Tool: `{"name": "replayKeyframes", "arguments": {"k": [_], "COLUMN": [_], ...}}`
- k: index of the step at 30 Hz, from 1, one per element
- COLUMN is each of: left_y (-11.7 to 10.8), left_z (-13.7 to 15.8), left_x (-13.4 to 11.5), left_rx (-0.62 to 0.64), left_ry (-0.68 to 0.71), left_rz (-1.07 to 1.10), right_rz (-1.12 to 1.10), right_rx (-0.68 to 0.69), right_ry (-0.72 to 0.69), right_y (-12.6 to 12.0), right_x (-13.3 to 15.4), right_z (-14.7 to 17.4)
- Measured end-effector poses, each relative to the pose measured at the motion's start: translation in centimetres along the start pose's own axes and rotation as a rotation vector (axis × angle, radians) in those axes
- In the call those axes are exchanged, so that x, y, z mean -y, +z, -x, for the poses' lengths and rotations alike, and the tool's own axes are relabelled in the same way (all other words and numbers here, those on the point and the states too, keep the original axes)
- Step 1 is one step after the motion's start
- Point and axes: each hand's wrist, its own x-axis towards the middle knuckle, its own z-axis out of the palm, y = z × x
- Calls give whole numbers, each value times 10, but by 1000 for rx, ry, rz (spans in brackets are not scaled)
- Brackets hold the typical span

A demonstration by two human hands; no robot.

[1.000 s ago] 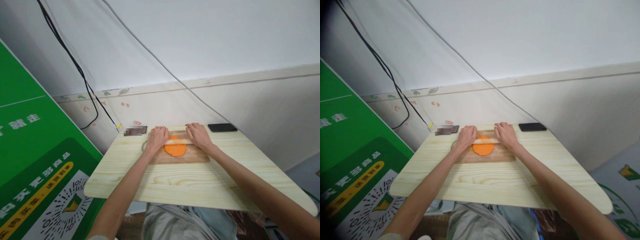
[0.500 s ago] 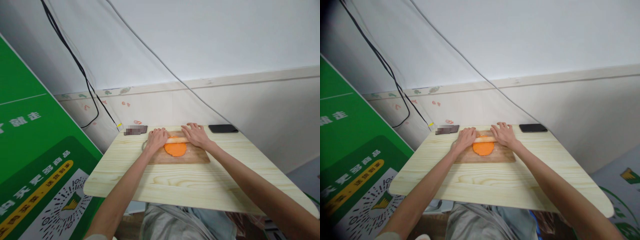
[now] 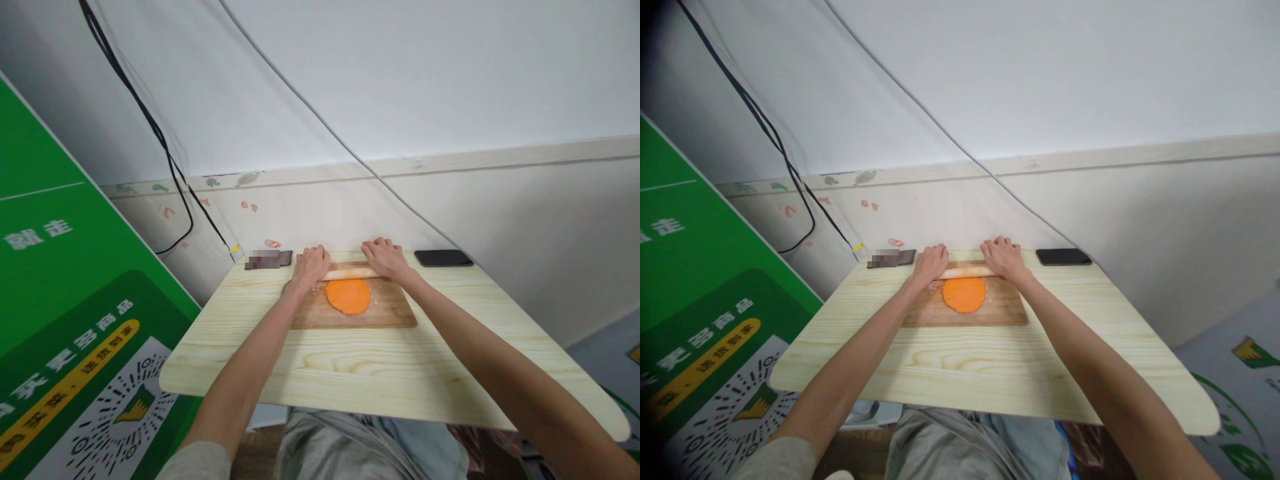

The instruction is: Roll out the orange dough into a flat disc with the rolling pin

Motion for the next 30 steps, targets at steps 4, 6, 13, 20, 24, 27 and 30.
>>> {"name": "replayKeyframes", "arguments": {"k": [4, 6, 13, 20, 24, 27, 30], "left_y": [-1, 0, 10, 16, 13, 12, 11], "left_z": [-6, -6, 6, 31, 43, 39, 28], "left_x": [0, 1, 8, 13, 11, 9, 9], "left_rx": [18, 11, -13, -54, -115, -94, -37], "left_ry": [-31, -15, 146, 261, 243, 182, 130], "left_rz": [18, 24, 48, 98, 96, 106, 122], "right_rz": [10, 10, -53, 16, 43, 41, 17], "right_rx": [-23, -28, 28, -29, -66, -47, -2], "right_ry": [11, 9, -38, -64, -61, -28, -4], "right_y": [4, 5, 11, 15, 11, 8, 5], "right_x": [-1, -2, -6, -1, 5, 7, 6], "right_z": [-5, -4, 11, 47, 58, 55, 43]}}
